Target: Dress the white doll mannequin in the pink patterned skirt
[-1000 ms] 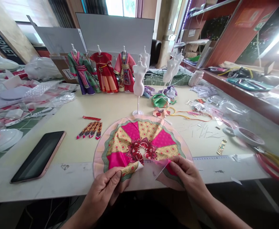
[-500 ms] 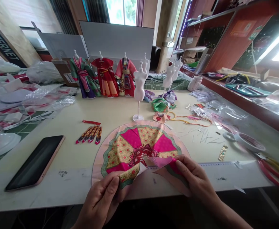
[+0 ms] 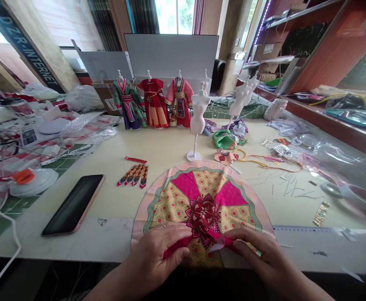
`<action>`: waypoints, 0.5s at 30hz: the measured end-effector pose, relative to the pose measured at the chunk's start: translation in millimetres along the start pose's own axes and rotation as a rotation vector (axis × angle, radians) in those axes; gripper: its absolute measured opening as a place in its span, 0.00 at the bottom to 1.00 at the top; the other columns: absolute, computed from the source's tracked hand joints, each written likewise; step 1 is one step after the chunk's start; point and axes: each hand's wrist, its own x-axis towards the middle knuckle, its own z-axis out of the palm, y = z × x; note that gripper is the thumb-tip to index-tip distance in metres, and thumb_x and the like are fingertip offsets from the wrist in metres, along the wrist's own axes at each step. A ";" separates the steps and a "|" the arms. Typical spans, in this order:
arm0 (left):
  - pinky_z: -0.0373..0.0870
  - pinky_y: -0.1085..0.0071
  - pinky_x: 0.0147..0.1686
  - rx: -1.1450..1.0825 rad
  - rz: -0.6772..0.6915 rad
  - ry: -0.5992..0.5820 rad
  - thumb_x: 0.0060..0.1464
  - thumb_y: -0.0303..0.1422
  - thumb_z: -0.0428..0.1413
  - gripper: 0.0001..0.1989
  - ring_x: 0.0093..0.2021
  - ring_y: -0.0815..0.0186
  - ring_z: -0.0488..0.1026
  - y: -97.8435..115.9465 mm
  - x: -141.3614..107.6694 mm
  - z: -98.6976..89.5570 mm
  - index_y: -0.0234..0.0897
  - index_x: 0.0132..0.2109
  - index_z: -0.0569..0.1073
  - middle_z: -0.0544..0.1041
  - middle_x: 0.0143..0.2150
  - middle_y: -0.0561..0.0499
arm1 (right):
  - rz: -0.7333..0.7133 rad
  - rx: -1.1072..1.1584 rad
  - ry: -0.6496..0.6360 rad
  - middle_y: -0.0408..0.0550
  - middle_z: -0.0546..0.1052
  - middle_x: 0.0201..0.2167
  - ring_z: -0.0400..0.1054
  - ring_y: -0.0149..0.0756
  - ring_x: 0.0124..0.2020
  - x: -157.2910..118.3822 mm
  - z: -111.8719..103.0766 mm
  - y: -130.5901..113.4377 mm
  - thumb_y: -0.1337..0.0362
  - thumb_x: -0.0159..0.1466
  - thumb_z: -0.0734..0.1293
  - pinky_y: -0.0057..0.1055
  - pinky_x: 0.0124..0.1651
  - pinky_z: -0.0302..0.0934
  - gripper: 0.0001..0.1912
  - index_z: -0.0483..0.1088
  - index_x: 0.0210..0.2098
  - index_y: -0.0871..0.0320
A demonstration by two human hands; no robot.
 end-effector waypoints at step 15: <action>0.69 0.64 0.53 0.255 0.114 0.023 0.60 0.31 0.49 0.15 0.51 0.62 0.73 -13.9 17.5 -7.6 0.39 0.52 0.71 0.77 0.49 0.49 | -0.307 -0.258 -0.044 0.47 0.77 0.35 0.70 0.37 0.36 -10.9 14.9 -15.9 0.72 0.64 0.61 0.33 0.41 0.65 0.09 0.68 0.42 0.56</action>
